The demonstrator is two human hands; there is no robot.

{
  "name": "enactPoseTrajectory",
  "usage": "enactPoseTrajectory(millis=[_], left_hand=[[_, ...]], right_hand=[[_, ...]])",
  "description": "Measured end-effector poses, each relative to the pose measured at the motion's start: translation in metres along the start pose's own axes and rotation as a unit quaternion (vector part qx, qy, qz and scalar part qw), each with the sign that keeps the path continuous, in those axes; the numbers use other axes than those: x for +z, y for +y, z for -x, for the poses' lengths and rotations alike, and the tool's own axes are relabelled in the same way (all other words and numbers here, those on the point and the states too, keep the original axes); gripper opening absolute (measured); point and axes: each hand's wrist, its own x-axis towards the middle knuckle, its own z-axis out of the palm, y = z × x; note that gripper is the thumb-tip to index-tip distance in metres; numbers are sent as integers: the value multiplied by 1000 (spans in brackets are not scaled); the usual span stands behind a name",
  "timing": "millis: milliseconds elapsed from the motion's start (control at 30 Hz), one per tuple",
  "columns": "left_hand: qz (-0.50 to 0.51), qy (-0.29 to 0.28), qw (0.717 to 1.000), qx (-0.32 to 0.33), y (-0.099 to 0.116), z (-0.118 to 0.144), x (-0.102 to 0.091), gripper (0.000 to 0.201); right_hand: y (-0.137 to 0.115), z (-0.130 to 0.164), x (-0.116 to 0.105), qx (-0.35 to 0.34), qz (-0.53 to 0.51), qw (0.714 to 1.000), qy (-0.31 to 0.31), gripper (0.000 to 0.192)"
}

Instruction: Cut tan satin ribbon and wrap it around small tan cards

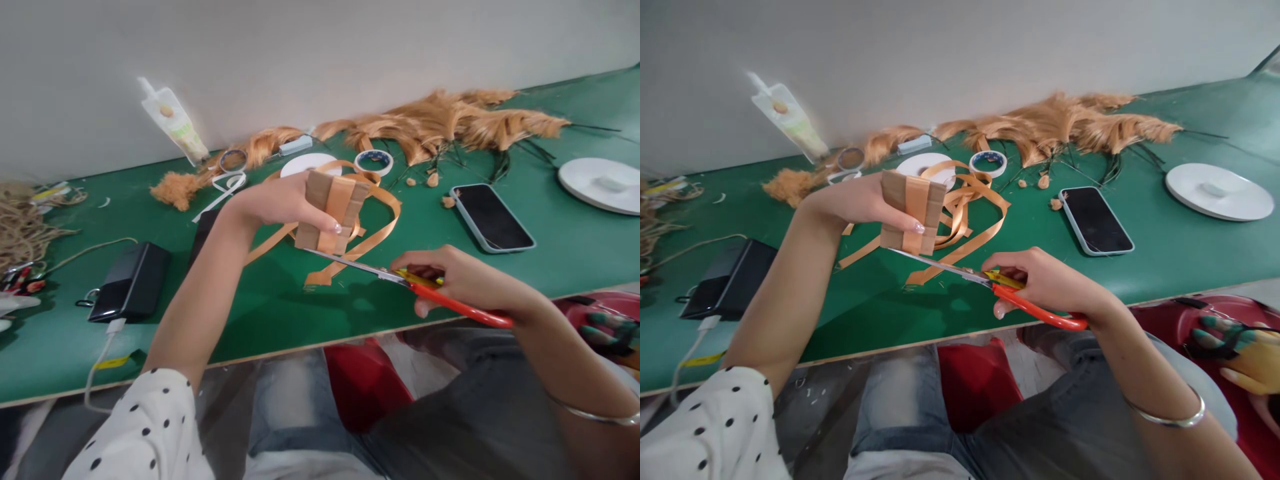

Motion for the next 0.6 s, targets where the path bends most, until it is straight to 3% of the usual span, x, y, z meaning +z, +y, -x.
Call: enactPoseTrajectory(millis=[200,300,367,467,600], left_hand=[[69,-67,994,-49,-3,-3,-3,27],[31,-87,995,-29,-6,-5,0,29],[9,-62,998,1,-8,-6,2,29],[-2,-30,999,44,-10,-7,3,28],[-14,-91,994,51,-7,-6,2,34]], right_hand=[[9,-6,8,-57,140,987,57,28],[16,-13,15,-31,224,970,85,33],[18,-16,17,-9,261,961,89,37],[15,-17,15,-18,241,967,77,35],[5,-14,15,-66,158,983,62,34]])
